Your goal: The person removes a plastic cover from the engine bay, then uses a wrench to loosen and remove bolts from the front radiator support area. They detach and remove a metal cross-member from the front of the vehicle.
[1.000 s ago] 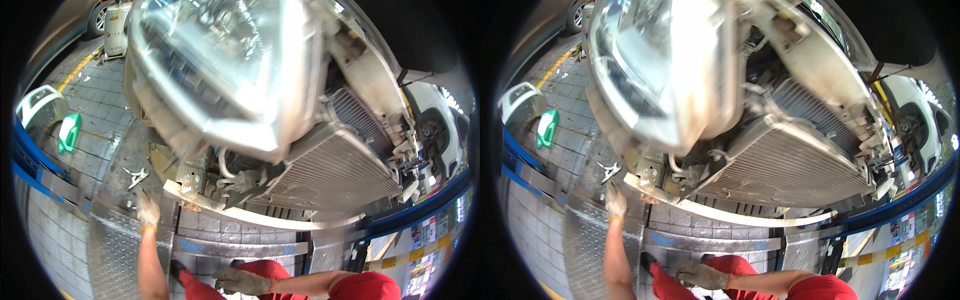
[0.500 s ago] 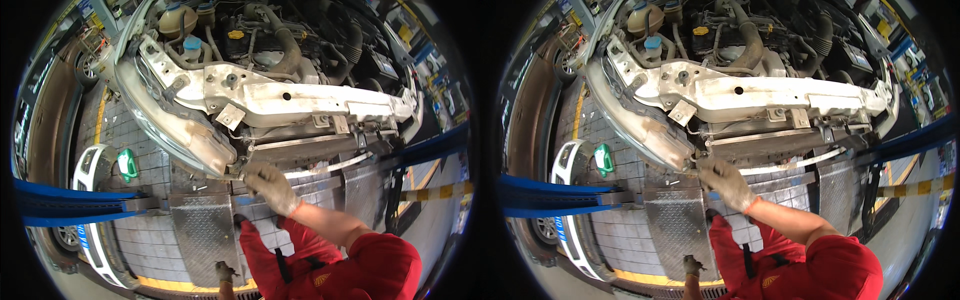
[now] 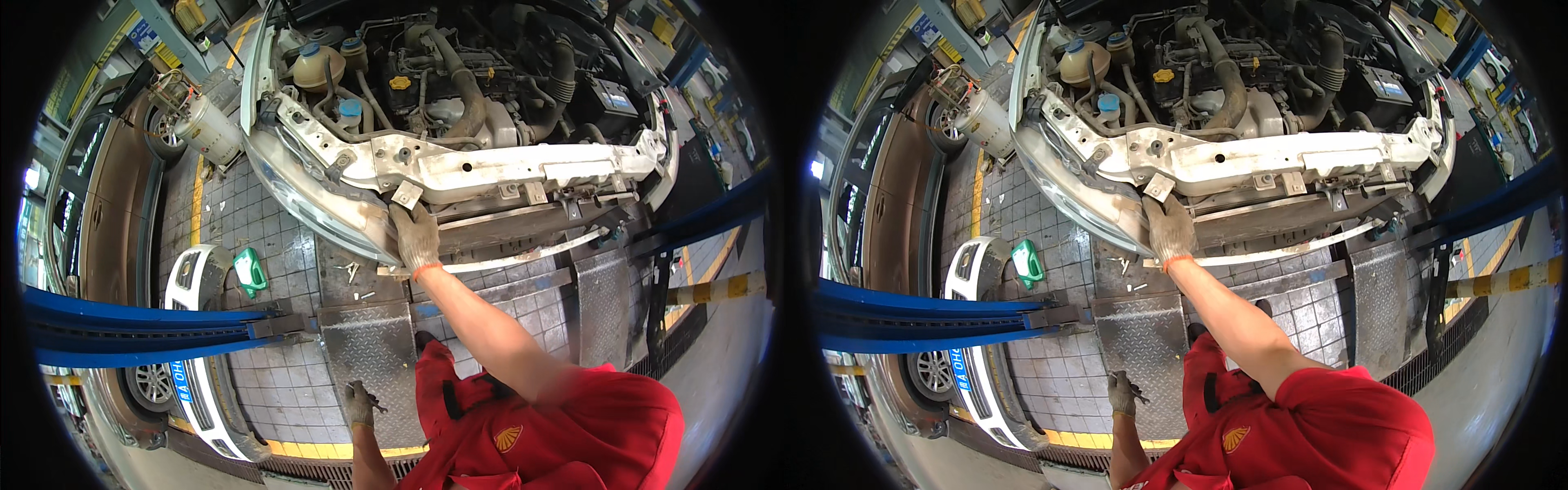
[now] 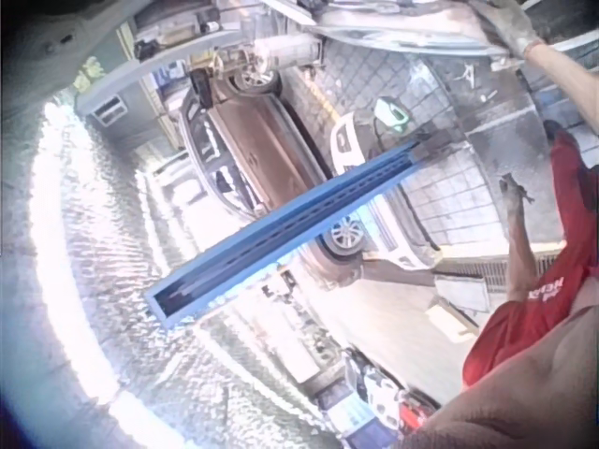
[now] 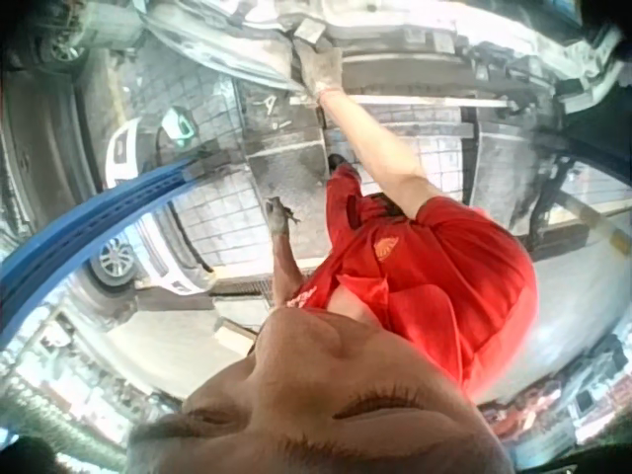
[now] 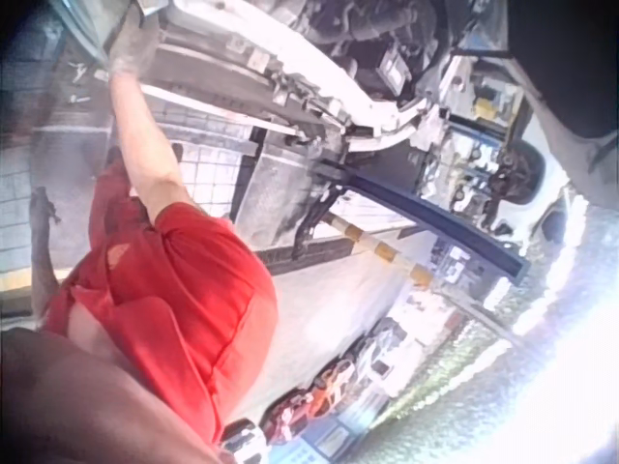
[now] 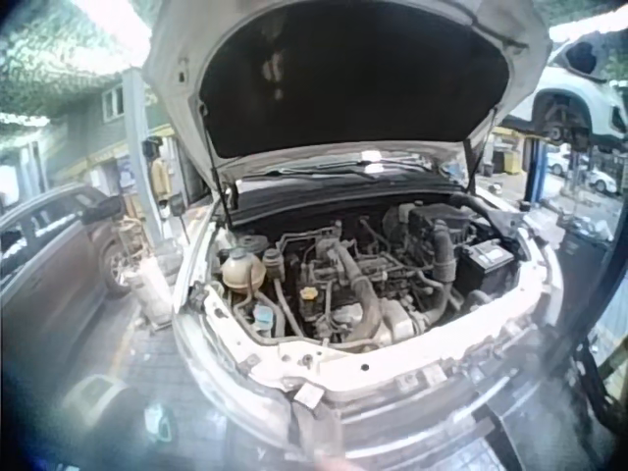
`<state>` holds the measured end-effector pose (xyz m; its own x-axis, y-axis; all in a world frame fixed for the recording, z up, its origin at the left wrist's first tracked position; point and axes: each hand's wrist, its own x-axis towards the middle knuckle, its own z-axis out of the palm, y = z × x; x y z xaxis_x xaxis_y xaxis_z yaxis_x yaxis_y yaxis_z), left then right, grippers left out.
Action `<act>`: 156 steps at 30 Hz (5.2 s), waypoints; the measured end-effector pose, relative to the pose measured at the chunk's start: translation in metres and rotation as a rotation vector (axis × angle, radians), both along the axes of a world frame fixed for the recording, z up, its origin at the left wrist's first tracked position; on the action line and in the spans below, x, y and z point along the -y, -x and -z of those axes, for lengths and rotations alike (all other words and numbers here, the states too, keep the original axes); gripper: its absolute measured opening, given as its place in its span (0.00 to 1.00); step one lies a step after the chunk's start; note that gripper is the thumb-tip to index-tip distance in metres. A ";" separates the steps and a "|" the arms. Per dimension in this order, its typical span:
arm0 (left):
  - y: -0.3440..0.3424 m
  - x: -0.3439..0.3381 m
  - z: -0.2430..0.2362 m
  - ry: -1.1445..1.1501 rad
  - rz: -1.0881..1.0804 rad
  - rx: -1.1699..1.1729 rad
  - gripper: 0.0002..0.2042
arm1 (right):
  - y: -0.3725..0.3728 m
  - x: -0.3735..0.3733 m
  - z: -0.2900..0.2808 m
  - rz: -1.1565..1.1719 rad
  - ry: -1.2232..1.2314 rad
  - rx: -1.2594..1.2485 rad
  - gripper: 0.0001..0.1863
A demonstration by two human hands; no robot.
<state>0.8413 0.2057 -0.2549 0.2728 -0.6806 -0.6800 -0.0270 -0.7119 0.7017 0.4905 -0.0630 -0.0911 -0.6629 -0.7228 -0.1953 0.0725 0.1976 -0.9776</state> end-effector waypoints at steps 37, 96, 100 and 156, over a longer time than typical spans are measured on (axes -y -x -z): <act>0.118 0.305 -0.248 0.601 0.368 -0.041 0.12 | -0.006 0.034 -0.008 -0.063 -0.274 -0.033 0.29; 0.304 0.484 -0.291 1.027 1.520 1.082 0.16 | -0.015 0.036 -0.019 0.113 -0.295 0.058 0.37; 0.303 0.486 -0.285 1.011 1.511 1.080 0.16 | -0.020 0.037 -0.022 0.169 -0.312 0.118 0.36; 0.302 0.493 -0.284 0.979 1.563 1.035 0.16 | -0.014 0.039 -0.015 0.325 -0.183 0.170 0.23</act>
<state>0.5392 -0.2870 0.0294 -0.7851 -0.6164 -0.0603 -0.6193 0.7806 0.0839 0.5046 -0.1018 -0.0759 -0.7984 -0.4239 -0.4277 0.3176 0.3072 -0.8971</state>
